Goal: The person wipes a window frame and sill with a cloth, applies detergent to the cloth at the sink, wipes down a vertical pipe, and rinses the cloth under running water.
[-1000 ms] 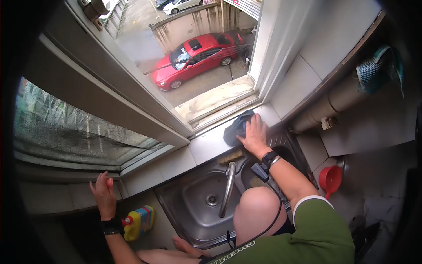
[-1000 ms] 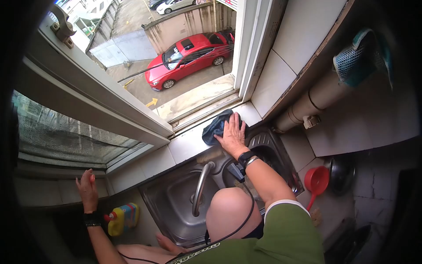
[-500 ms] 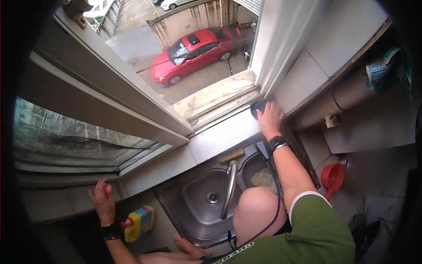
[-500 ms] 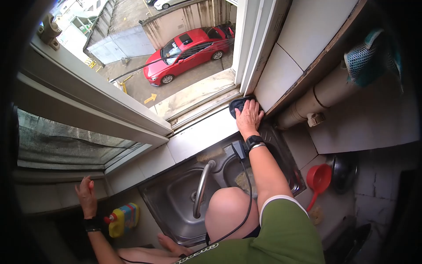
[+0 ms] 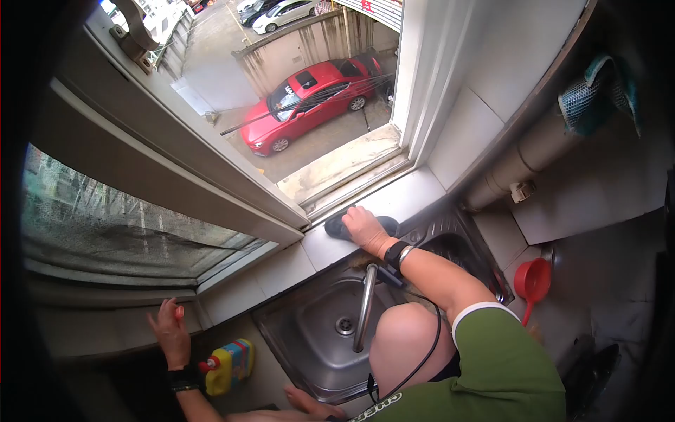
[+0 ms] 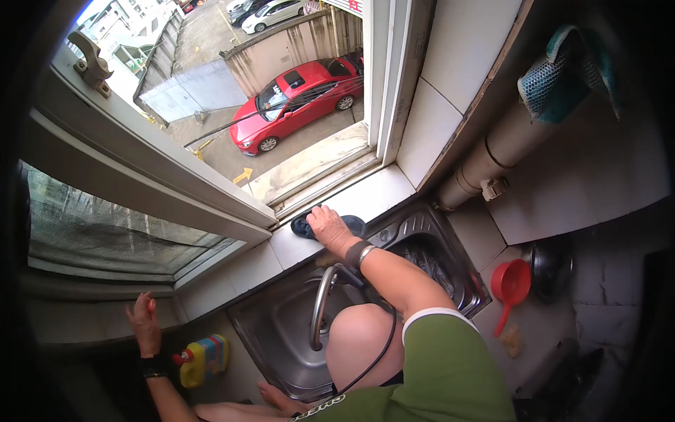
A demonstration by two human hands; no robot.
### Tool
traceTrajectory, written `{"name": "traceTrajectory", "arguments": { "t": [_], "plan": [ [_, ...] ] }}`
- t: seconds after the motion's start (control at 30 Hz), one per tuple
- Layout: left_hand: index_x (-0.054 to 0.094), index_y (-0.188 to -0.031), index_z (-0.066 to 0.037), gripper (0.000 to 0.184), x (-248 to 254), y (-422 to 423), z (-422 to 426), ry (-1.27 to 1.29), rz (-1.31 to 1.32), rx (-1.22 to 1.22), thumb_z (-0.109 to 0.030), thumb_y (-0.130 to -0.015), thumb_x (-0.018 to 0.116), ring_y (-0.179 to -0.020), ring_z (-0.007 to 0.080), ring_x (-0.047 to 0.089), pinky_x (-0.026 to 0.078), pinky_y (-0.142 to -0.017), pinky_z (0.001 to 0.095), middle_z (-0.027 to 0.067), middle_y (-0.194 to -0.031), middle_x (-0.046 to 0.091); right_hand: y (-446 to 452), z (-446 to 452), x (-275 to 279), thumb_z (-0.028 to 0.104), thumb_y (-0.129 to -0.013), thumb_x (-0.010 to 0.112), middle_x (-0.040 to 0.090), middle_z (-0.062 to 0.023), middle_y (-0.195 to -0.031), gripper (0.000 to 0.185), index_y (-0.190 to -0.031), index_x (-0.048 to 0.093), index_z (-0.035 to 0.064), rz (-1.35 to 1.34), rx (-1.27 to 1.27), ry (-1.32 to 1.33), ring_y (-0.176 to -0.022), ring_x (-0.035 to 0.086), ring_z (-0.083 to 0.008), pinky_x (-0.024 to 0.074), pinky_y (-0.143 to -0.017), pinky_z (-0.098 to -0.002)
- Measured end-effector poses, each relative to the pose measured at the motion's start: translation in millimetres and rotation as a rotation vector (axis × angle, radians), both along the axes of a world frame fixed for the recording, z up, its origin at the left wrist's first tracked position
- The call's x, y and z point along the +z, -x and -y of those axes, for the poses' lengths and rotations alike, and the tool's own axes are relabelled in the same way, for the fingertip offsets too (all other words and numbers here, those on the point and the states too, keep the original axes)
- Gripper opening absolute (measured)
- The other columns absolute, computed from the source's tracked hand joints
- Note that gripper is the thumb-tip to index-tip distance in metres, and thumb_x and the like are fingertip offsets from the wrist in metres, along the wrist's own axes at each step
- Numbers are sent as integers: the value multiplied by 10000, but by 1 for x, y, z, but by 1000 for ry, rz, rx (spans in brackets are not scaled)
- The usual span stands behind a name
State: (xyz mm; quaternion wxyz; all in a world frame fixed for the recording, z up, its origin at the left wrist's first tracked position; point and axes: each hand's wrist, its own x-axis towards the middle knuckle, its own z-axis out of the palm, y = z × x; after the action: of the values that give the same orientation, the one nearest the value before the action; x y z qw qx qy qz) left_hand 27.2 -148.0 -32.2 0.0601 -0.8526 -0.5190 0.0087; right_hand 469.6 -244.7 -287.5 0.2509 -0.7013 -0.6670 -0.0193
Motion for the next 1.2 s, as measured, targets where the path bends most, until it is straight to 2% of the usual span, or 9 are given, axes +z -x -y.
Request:
{"name": "traceTrajectory", "arguments": {
  "t": [0.37, 0.47, 0.57, 0.63, 0.77, 0.83, 1.03, 1.07, 1.2],
  "plan": [
    [506, -1099, -85, 223, 21, 8, 23, -27, 38, 91, -50, -879, 493, -1223, 270, 449, 178, -1059, 574, 69, -1185, 551, -88, -114, 189, 170, -922, 553, 660, -41, -935, 294, -1192, 581, 54, -1771, 259, -80, -748, 606, -79, 493, -657, -224],
    [500, -1111, -90, 243, 24, 1, 20, -37, 23, 65, -36, -874, 490, -1222, 264, 449, 176, -1064, 567, 63, -1182, 552, -146, -190, 181, 245, -883, 565, 666, -113, -852, 287, -1012, 639, 0, -526, -347, -206, -692, 613, -142, 495, -661, -308],
    [500, -1120, -95, 259, 17, 4, 19, -60, 25, 12, -30, -870, 490, -1220, 252, 452, 176, -1069, 556, 60, -1180, 551, -123, -157, 248, 248, -873, 581, 661, -64, -819, 276, -1002, 644, 12, -1719, 189, -491, -668, 532, -123, 463, -661, -292],
    [502, -1123, -98, 259, 15, 3, 16, -64, 18, -3, -37, -872, 490, -1219, 241, 453, 177, -1071, 548, 60, -1179, 551, -158, -175, 202, 258, -907, 552, 648, -33, -772, 265, -1024, 643, 38, -1134, -195, -389, -693, 521, -61, 443, -639, -244],
    [500, -1119, -99, 255, 11, 2, 11, -56, 48, 0, -37, -872, 490, -1202, 239, 467, 179, -1071, 542, 53, -1172, 556, -127, -91, 240, 148, -901, 485, 635, -57, -893, 199, -1040, 592, 54, -1689, 17, -479, -754, 597, -159, 488, -655, -326],
    [501, -1112, -97, 246, 13, -4, 9, -22, 90, -2, -38, -874, 491, -1173, 255, 487, 175, -1071, 537, 49, -1158, 564, -160, -93, 189, 306, -946, 469, 662, -10, -924, 257, -1121, 578, 151, -1294, -218, -156, -784, 645, -160, 534, -571, -320],
    [553, -1001, -39, 123, 23, -51, 13, 292, 690, 20, -34, -909, 471, -881, 197, 615, 432, -866, 332, 107, -979, 633, -131, -34, 151, 299, -920, 515, 554, -119, -1182, 411, -1246, 456, 55, -2141, 317, -123, -1040, 562, -193, 479, -901, -330],
    [560, -975, -9, 114, 24, -63, 16, 331, 817, -31, -40, -925, 462, -833, 146, 613, 450, -752, 254, 100, -916, 650, -123, -32, 153, 205, -891, 555, 584, -103, -1117, 353, -1202, 493, 50, -1375, 381, -271, -986, 568, -160, 486, -865, -303],
    [531, -1146, -17, 232, 33, -98, 29, 579, 1056, -130, -44, -930, 452, -917, 163, 609, 456, -815, 269, 94, -1108, 602, -36, -15, 261, 42, -796, 608, 641, -71, -841, 187, -982, 599, 31, -1050, 364, -61, -737, 579, -155, 501, -664, -294]
  ]
}}
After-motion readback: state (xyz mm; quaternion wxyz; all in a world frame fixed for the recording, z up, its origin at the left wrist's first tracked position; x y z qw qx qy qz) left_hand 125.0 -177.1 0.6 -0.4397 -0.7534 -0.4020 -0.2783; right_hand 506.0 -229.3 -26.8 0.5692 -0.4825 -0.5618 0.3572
